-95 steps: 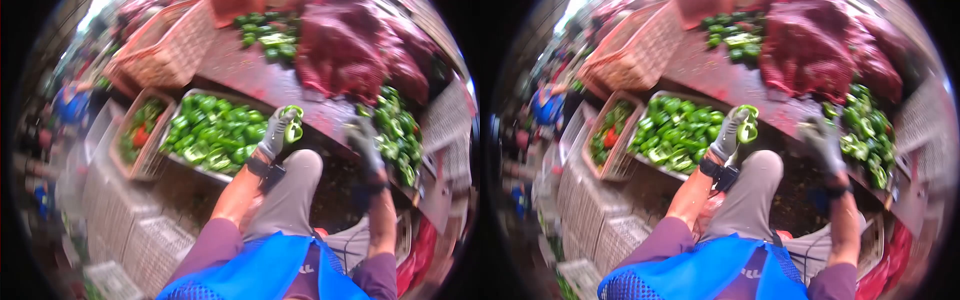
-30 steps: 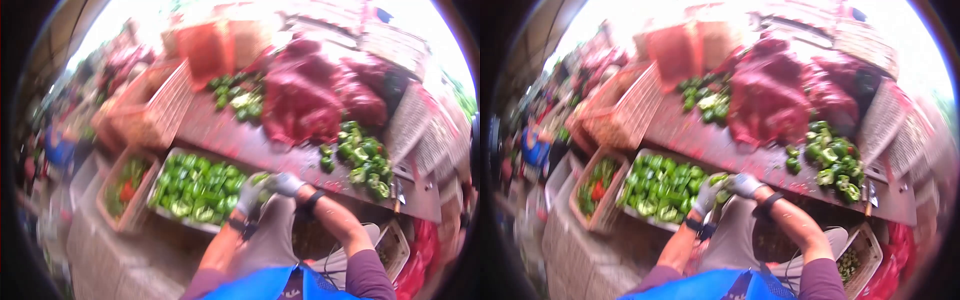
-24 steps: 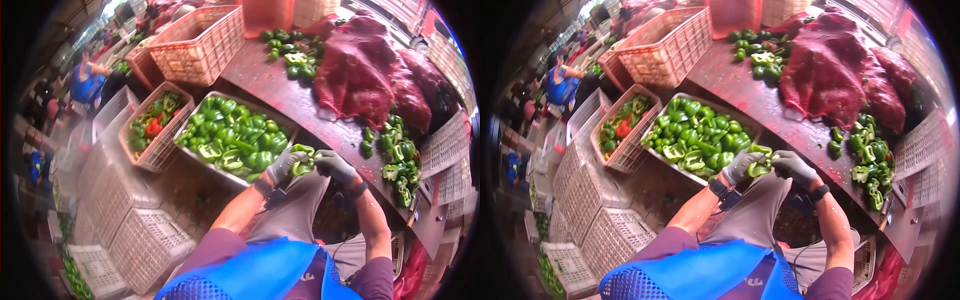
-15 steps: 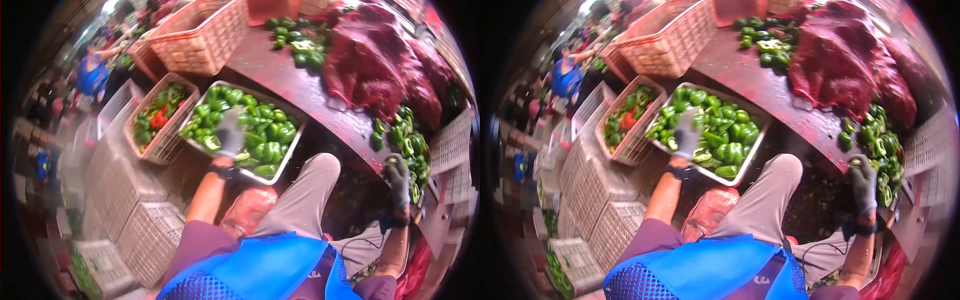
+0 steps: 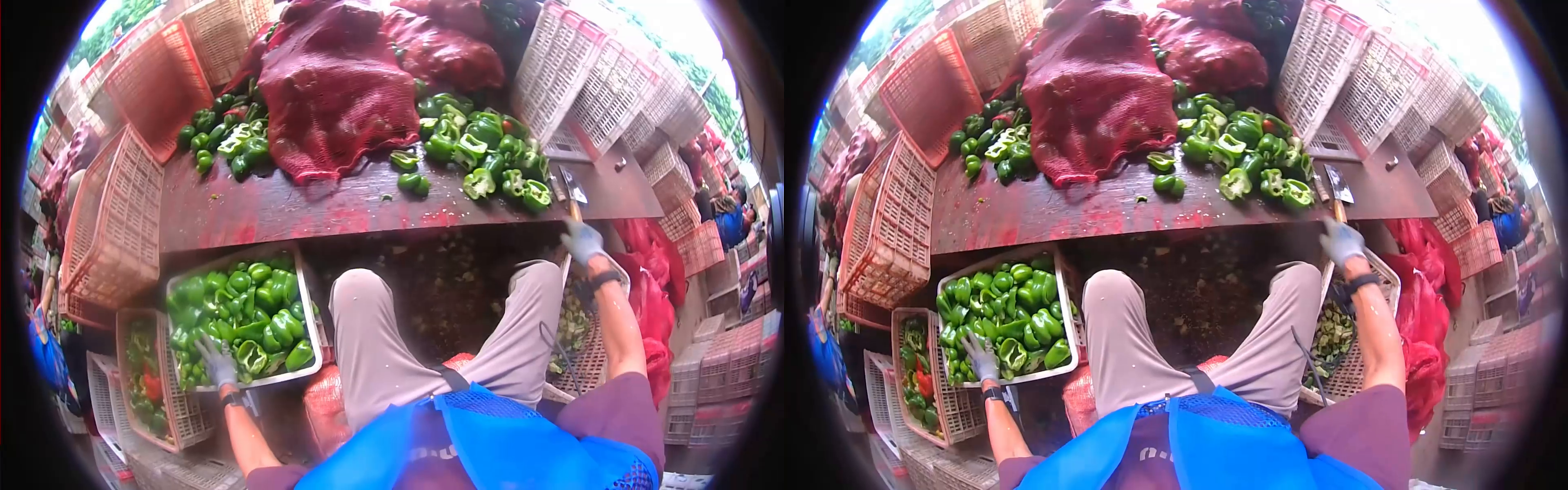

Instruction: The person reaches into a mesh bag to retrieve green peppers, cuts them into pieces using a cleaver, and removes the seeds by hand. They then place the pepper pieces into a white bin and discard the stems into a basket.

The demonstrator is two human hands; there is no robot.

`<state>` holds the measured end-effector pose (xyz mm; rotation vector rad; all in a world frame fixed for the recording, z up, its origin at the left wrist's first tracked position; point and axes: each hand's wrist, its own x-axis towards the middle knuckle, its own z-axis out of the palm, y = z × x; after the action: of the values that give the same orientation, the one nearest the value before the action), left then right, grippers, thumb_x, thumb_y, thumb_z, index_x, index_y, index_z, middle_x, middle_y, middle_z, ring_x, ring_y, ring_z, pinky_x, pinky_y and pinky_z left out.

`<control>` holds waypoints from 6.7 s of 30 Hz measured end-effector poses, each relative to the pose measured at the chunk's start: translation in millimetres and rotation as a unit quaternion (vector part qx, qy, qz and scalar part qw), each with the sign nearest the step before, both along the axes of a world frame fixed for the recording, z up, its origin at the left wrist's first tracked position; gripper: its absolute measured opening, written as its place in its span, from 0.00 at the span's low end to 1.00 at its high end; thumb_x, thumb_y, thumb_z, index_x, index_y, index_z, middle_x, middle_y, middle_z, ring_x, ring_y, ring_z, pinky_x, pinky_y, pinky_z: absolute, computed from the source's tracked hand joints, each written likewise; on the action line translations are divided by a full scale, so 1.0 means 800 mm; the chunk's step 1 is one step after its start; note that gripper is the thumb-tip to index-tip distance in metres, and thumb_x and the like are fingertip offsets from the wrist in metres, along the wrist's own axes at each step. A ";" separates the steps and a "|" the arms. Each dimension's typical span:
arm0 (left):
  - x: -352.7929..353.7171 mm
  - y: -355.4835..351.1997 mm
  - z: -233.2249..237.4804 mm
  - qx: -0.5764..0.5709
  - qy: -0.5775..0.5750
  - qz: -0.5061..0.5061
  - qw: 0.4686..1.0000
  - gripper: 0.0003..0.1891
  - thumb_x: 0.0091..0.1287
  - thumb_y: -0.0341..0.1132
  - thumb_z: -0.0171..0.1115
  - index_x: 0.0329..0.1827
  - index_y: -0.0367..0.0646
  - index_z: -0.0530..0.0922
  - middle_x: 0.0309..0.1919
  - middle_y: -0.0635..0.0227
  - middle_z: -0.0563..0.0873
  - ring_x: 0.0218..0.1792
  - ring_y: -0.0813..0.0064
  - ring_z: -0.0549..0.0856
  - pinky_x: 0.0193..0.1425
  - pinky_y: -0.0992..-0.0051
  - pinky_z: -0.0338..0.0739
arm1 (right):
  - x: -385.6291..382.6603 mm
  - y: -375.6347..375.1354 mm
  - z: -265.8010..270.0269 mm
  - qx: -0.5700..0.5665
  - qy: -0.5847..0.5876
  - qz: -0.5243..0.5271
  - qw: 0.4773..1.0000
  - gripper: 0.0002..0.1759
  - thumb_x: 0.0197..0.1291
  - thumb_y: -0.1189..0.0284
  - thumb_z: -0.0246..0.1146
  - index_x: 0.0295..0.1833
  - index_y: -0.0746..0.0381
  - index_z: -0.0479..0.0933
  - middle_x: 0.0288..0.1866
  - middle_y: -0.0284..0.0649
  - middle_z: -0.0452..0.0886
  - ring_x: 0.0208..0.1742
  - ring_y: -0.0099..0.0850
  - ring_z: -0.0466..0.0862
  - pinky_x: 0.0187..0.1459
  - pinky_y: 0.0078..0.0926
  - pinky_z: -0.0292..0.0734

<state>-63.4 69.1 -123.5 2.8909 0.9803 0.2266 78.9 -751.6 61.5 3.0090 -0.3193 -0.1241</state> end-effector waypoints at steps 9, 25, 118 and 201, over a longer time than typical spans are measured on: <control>0.079 -0.148 0.072 -0.067 -0.220 -0.178 0.957 0.24 0.70 0.44 0.53 0.65 0.41 0.71 0.73 0.51 0.56 0.72 0.53 0.59 0.73 0.62 0.56 | 0.178 0.179 -0.064 0.224 -0.100 -0.158 0.956 0.36 0.58 0.45 0.52 0.65 0.57 0.65 0.57 0.54 0.78 0.58 0.50 0.78 0.57 0.46 0.72; 0.205 -0.427 0.212 -0.738 -0.142 -0.319 0.578 0.31 0.74 0.54 0.45 0.72 0.45 0.59 0.65 0.60 0.70 0.50 0.72 0.81 0.50 0.74 0.78 | 0.095 0.353 0.026 0.667 0.128 0.210 0.704 0.24 0.55 0.70 0.62 0.59 0.58 0.70 0.44 0.35 0.79 0.46 0.24 0.78 0.46 0.25 0.77; 0.309 -0.295 0.196 -0.743 -0.214 -0.296 0.561 0.29 0.64 0.27 0.55 0.71 0.39 0.63 0.61 0.68 0.75 0.59 0.77 0.74 0.65 0.74 0.67 | 0.212 0.538 -0.004 0.259 -0.284 0.467 0.796 0.24 0.45 0.66 0.66 0.50 0.59 0.73 0.34 0.40 0.78 0.35 0.39 0.81 0.34 0.37 0.78; 0.343 -0.241 0.157 -0.628 -0.250 -0.136 0.724 0.13 0.59 0.30 0.62 0.47 0.36 0.76 0.37 0.65 0.84 0.35 0.76 0.83 0.38 0.74 0.80 | 0.170 0.521 -0.009 0.183 -0.232 0.590 0.752 0.25 0.45 0.71 0.64 0.54 0.58 0.72 0.47 0.40 0.74 0.50 0.38 0.76 0.48 0.35 0.73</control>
<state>210.9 -123.5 2.2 1.5145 0.3107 0.1831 215.2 -334.5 54.2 2.8590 1.7281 0.7389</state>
